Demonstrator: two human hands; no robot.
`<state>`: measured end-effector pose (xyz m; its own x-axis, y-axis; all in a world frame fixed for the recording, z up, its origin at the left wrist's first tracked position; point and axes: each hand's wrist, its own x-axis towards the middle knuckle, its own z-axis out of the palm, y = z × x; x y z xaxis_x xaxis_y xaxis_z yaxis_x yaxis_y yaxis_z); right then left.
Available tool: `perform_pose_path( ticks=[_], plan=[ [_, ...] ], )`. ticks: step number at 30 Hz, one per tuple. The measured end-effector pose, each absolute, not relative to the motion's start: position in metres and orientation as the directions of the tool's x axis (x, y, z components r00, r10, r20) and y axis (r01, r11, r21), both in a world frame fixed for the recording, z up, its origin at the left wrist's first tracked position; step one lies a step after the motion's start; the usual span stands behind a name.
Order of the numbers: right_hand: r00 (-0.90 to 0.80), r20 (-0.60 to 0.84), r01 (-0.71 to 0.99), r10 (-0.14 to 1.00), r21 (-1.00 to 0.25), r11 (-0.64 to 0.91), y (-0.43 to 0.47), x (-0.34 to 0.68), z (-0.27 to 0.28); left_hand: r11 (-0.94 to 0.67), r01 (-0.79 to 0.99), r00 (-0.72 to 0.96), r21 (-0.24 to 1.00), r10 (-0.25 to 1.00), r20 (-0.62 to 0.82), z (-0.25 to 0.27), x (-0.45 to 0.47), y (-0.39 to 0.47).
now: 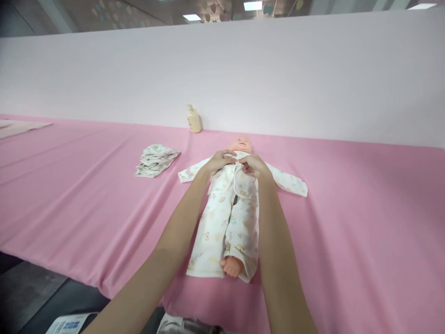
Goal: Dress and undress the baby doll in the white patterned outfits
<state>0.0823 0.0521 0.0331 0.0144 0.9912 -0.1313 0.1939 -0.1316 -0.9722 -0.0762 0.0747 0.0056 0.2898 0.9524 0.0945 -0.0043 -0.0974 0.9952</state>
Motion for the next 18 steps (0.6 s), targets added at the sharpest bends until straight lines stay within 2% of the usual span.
perform_pose_path(
  ticks=[4,8,10,13,15,18],
  plan=[
    [0.109,-0.076,0.240,0.991,-0.965,-0.101,0.046,0.072,0.025,-0.182,0.054,0.226,0.982,0.960,0.166,0.001,-0.072,0.064],
    [0.201,0.084,0.335,0.976,-0.942,0.013,0.024,0.064,0.012,-0.392,0.248,0.184,0.886,0.917,0.355,-0.002,-0.067,0.040],
    [0.261,0.205,0.406,0.943,-0.910,0.085,0.006,0.058,0.004,-0.459,0.380,0.137,0.803,0.887,0.441,-0.007,-0.065,0.021],
    [0.360,0.431,0.508,0.827,-0.834,0.214,-0.025,0.048,-0.010,-0.520,0.535,0.117,0.666,0.826,0.551,-0.017,-0.066,-0.012],
    [0.409,0.506,0.528,0.760,-0.810,0.255,-0.039,0.044,-0.016,-0.536,0.599,0.153,0.595,0.806,0.572,-0.022,-0.068,-0.030],
    [0.435,0.519,0.533,0.736,-0.807,0.255,-0.049,0.041,-0.019,-0.516,0.653,0.194,0.554,0.821,0.536,-0.024,-0.069,-0.045]
  ],
)
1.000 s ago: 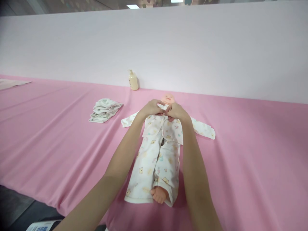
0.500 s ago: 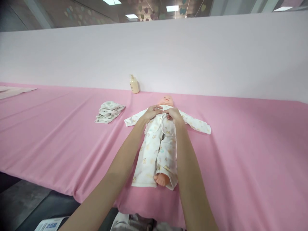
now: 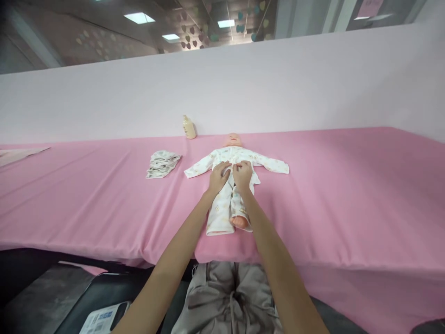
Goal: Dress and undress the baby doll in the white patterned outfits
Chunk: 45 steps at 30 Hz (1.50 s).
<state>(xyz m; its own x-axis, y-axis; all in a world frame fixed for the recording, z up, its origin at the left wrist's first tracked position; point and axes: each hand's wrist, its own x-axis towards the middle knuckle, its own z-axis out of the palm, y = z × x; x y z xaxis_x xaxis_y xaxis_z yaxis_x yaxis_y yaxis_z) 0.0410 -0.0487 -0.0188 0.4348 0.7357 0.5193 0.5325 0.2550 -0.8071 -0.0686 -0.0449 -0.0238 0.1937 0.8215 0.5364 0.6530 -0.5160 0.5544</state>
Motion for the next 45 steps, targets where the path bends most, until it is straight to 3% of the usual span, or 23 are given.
perform_pose_path(
  ticks=[10,16,26,37,41,45],
  plan=[
    [0.329,0.583,0.553,0.743,-0.756,0.349,-0.050,0.045,-0.023,-0.540,0.690,0.241,0.482,0.799,0.551,-0.016,-0.066,-0.048],
    [0.292,0.602,0.634,0.743,-0.704,0.320,-0.051,0.043,-0.025,-0.436,0.797,0.176,0.419,0.830,0.530,-0.009,-0.058,-0.046],
    [0.259,0.494,0.626,0.830,-0.740,0.245,-0.055,0.045,-0.021,-0.503,0.533,0.061,0.680,0.825,0.562,-0.019,-0.062,-0.041],
    [0.340,0.459,0.437,0.820,-0.850,0.294,-0.053,0.046,-0.020,-0.515,0.517,0.006,0.684,0.801,0.598,-0.021,-0.059,-0.036],
    [0.280,0.454,0.441,0.846,-0.844,0.307,-0.057,0.045,-0.018,-0.505,0.513,0.000,0.694,0.809,0.588,-0.022,-0.060,-0.035],
    [0.227,0.420,0.557,0.879,-0.796,0.237,-0.059,0.044,-0.016,-0.471,0.495,-0.021,0.730,0.833,0.552,-0.020,-0.059,-0.037]
  ],
)
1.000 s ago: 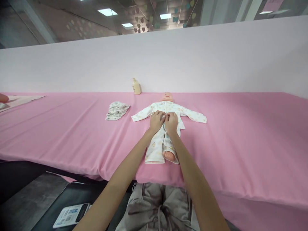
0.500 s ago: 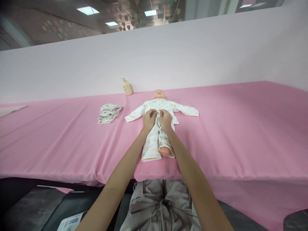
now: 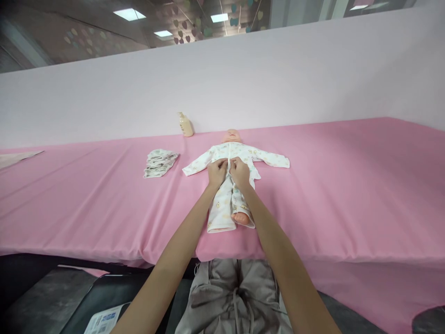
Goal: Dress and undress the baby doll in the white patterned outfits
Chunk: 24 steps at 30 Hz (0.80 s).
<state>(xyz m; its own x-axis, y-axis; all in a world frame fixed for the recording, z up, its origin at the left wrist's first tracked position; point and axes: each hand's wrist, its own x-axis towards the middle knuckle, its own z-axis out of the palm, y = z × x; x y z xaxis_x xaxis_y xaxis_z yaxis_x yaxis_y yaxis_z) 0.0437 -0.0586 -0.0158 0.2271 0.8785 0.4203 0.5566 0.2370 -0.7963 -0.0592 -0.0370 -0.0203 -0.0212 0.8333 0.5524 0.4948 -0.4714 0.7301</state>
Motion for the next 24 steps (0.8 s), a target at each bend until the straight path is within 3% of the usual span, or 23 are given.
perform_pose_path(
  ticks=[7,12,19,24],
  plan=[
    [0.216,0.422,0.710,0.881,-0.687,0.155,-0.055,0.041,-0.015,-0.368,0.356,-0.108,0.859,0.897,0.429,-0.018,-0.054,-0.039],
    [0.231,0.394,0.672,0.890,-0.726,0.147,-0.055,0.041,-0.015,-0.341,0.253,-0.135,0.905,0.914,0.382,-0.022,-0.056,-0.035],
    [0.238,0.243,0.581,0.940,-0.812,0.063,-0.054,0.045,-0.007,-0.357,0.223,-0.156,0.907,0.906,0.394,-0.027,-0.057,-0.031],
    [0.198,0.182,0.627,0.963,-0.779,0.018,-0.050,0.050,0.000,-0.356,0.203,-0.169,0.912,0.905,0.391,-0.030,-0.057,-0.028]
  ],
)
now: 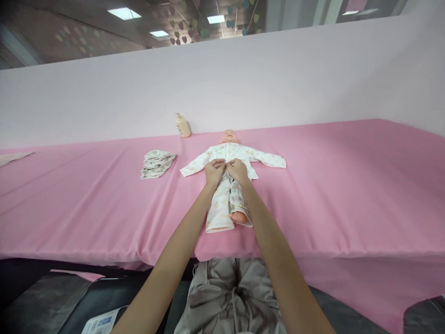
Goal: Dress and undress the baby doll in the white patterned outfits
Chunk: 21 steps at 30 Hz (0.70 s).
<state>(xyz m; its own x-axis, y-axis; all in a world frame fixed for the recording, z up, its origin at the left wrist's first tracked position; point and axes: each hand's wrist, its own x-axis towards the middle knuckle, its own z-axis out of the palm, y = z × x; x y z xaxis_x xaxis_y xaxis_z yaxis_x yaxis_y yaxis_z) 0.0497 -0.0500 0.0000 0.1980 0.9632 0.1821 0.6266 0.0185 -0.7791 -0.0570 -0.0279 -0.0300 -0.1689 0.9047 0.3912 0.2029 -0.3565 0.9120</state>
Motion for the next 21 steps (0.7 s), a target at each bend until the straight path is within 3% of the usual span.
perform_pose_path(
  ticks=[8,14,21],
  plan=[
    [0.147,0.231,0.726,0.962,-0.686,0.054,-0.047,0.050,-0.003,-0.343,0.210,-0.162,0.916,0.911,0.379,-0.028,-0.059,-0.032],
    [0.024,0.272,0.903,0.962,-0.418,0.096,-0.045,0.045,0.000,-0.328,0.273,-0.116,0.905,0.922,0.369,-0.025,-0.060,-0.037],
    [-0.001,0.288,0.902,0.958,-0.413,0.125,-0.043,0.048,0.002,-0.298,0.265,-0.072,0.917,0.942,0.327,-0.023,-0.062,-0.036]
  ],
)
